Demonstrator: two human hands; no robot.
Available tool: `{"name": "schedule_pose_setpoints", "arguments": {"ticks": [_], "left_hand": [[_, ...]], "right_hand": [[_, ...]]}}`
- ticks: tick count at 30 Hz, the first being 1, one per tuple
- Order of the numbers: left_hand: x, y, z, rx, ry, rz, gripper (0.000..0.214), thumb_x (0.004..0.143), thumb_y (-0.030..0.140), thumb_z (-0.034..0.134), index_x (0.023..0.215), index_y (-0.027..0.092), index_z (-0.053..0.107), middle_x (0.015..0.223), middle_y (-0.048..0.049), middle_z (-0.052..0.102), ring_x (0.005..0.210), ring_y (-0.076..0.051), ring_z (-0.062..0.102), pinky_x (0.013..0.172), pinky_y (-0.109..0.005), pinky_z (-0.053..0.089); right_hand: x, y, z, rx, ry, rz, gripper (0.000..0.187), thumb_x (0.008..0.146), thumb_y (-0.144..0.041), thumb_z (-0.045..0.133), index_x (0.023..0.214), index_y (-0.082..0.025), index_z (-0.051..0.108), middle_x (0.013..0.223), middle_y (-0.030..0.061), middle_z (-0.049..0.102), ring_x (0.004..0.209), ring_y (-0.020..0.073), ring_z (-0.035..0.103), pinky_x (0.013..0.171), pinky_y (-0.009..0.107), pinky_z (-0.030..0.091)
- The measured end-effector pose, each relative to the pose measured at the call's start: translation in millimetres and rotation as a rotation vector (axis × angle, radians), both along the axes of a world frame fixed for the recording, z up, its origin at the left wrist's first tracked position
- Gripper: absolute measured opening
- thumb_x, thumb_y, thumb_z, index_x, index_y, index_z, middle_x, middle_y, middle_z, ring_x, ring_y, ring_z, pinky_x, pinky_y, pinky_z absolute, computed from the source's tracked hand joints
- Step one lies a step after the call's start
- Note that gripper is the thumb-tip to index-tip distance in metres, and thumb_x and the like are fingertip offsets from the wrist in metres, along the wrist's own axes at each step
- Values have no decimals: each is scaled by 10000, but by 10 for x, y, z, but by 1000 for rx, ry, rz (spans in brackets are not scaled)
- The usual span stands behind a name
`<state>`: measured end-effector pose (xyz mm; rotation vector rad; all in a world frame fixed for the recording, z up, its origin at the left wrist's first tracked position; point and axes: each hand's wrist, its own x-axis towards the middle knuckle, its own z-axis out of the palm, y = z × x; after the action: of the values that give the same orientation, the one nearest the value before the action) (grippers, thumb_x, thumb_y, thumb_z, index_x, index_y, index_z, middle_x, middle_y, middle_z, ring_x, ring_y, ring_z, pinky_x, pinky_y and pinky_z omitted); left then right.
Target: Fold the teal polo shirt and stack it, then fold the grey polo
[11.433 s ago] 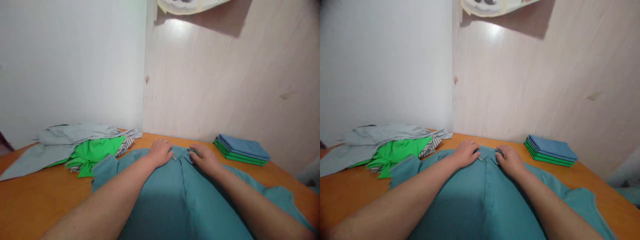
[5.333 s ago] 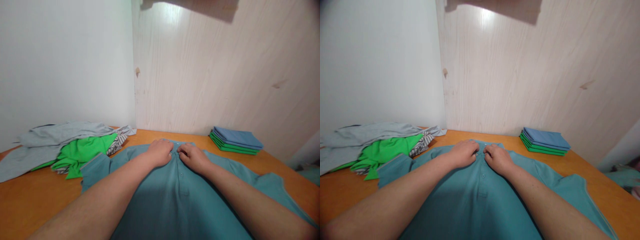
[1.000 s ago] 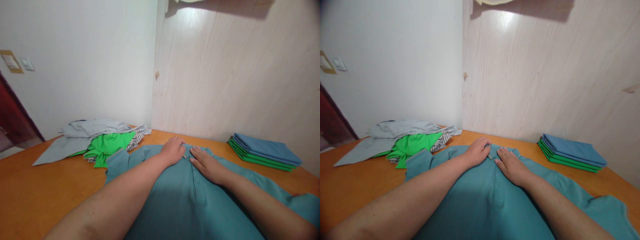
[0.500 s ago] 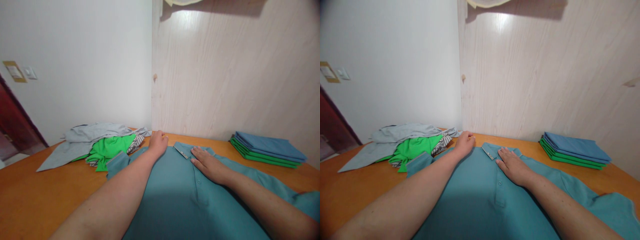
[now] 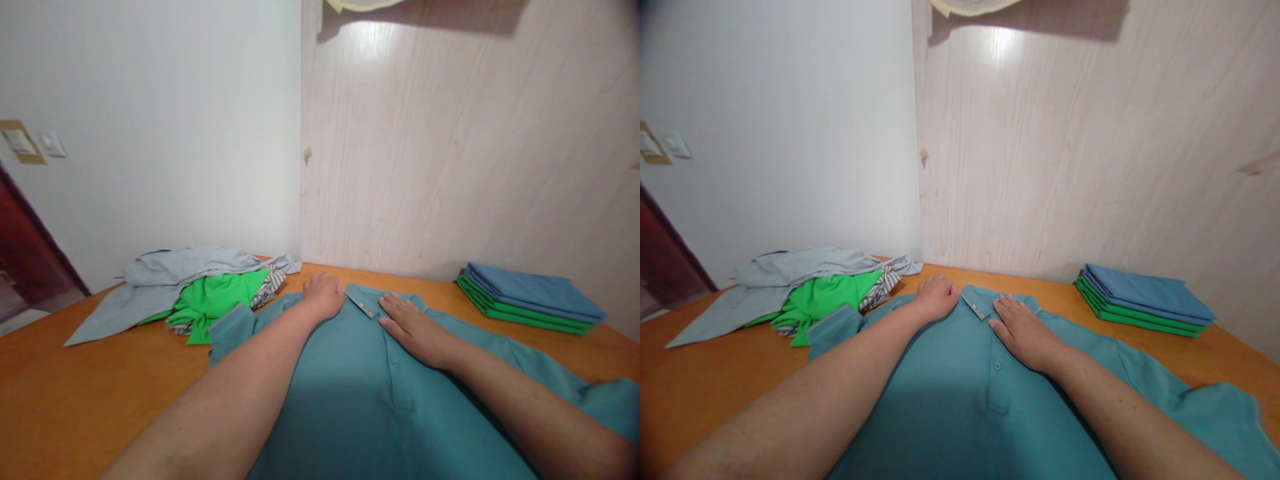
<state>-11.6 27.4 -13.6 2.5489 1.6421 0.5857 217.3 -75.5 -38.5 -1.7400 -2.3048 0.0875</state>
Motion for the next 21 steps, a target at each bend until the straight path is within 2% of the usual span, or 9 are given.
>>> {"name": "schedule_pose_setpoints", "arguments": {"ticks": [4,8,13,17,21], "left_hand": [[20,-17,26,-15,-3,75,242,884,311,498,937,175,691,1058,-162,665,1086,-363,582,893,-509,447],[17,-14,30,-12,-33,59,275,898,334,471,963,189,695,1087,-153,669,1078,-360,587,883,-511,445],[54,-32,39,-22,-33,16,337,902,459,487,921,225,729,1092,-128,672,1120,-373,554,903,-537,426],[113,-42,42,-76,-43,-16,246,845,447,594,838,230,710,1041,-86,686,1082,-328,571,920,-494,427],[154,-18,14,-95,-185,-20,137,847,365,627,913,255,673,955,-22,708,1036,-270,589,1018,-537,355]], "right_hand": [[-8,-2,11,7,11,11,725,990,-625,253,1523,-155,398,1583,132,333,1480,290,264,1214,514,212],[-22,-12,23,2,18,-3,733,990,-622,255,1518,-135,403,1583,143,330,1483,292,256,1216,505,207],[-31,-18,27,4,31,-7,718,990,-618,267,1514,-151,414,1585,137,326,1483,293,253,1215,507,209],[-43,-24,42,4,26,-10,740,988,-626,254,1513,-128,410,1579,152,334,1481,299,259,1211,517,213],[-52,-30,53,7,23,-5,750,989,-629,241,1516,-120,402,1581,159,323,1481,303,256,1210,522,211]]}}
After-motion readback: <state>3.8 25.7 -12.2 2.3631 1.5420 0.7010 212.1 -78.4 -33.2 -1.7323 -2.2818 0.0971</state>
